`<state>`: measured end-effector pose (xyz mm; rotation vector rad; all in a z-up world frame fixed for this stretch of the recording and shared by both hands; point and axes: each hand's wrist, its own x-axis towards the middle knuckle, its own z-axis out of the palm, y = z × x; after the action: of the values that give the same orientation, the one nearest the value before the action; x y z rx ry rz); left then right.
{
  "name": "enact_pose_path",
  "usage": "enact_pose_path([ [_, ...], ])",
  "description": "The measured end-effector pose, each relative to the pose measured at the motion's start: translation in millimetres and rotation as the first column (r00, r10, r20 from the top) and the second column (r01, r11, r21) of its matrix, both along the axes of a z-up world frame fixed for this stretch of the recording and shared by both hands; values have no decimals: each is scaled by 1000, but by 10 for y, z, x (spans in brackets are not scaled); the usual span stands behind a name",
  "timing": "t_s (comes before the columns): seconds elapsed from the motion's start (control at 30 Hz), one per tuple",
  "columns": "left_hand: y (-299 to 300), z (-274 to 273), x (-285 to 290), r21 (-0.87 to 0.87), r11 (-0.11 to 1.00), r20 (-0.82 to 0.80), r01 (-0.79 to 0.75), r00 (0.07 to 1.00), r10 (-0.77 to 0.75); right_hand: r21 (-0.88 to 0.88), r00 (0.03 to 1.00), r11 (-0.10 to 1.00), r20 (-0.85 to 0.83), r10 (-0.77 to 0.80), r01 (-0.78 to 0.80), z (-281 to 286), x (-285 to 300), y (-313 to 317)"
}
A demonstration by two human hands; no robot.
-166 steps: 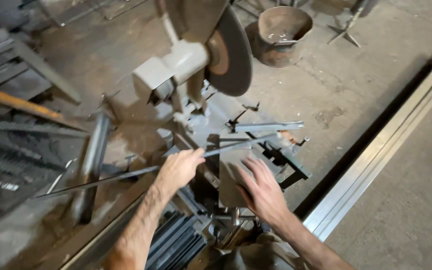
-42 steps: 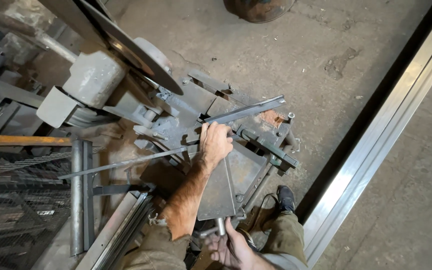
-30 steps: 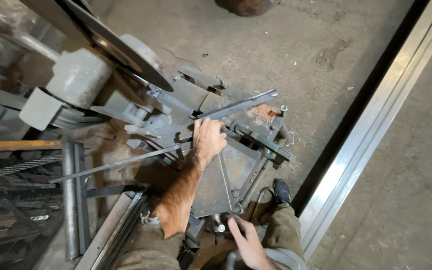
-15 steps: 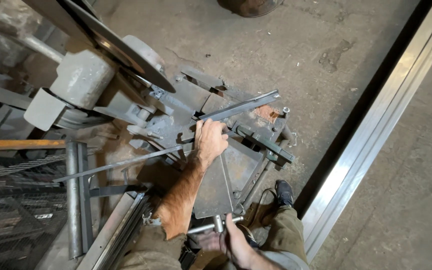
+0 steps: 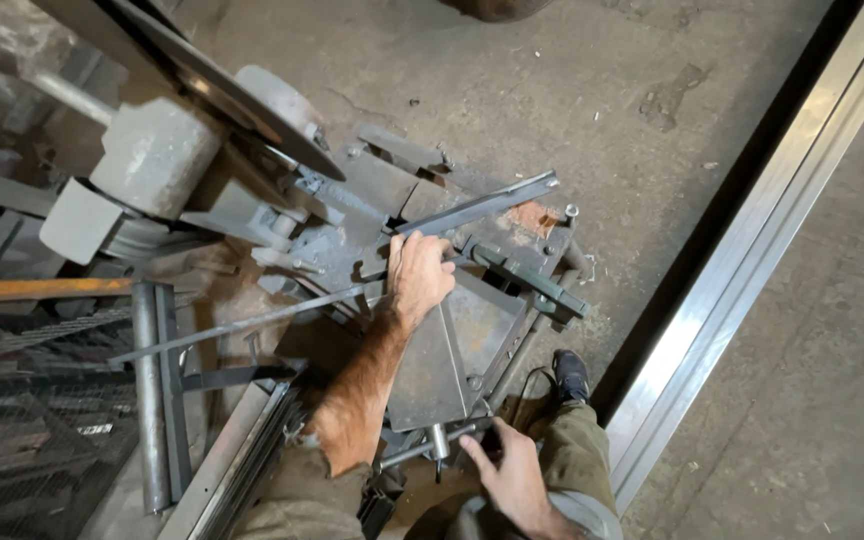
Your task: Cutting thin metal bars using a circular saw on a fabrication floor.
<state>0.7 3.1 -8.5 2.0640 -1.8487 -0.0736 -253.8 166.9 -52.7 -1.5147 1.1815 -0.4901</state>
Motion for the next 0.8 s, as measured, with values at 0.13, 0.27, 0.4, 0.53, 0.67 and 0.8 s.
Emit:
enact_pose_path([
  [0.13, -15, 40, -11, 21, 1000, -4, -12, 1000, 12, 55, 996, 996, 48, 69, -72, 5, 18, -31],
  [0.27, -32, 56, -32, 48, 999, -6, -21, 1000, 21, -123, 948, 953, -200, 248, -275, 81, 29, -11],
  [0.4, -37, 119, -28, 120, 993, -17, -23, 1000, 25, -232, 818, 827, -425, 388, -513, 215, 141, 52],
  [0.53, -25, 131, -36, 73, 997, -43, -24, 999, 27, -180, 789, 826, -458, 410, -534, 374, 225, 46],
  [0.67, -19, 206, -48, 84, 996, -37, -25, 999, 28, -268, 800, 812, -487, 350, -518, 382, 367, 57],
  [0.8, -24, 254, -79, 102, 994, -51, -35, 998, 41, -96, 718, 805, -522, 460, -585, 426, 428, 14],
])
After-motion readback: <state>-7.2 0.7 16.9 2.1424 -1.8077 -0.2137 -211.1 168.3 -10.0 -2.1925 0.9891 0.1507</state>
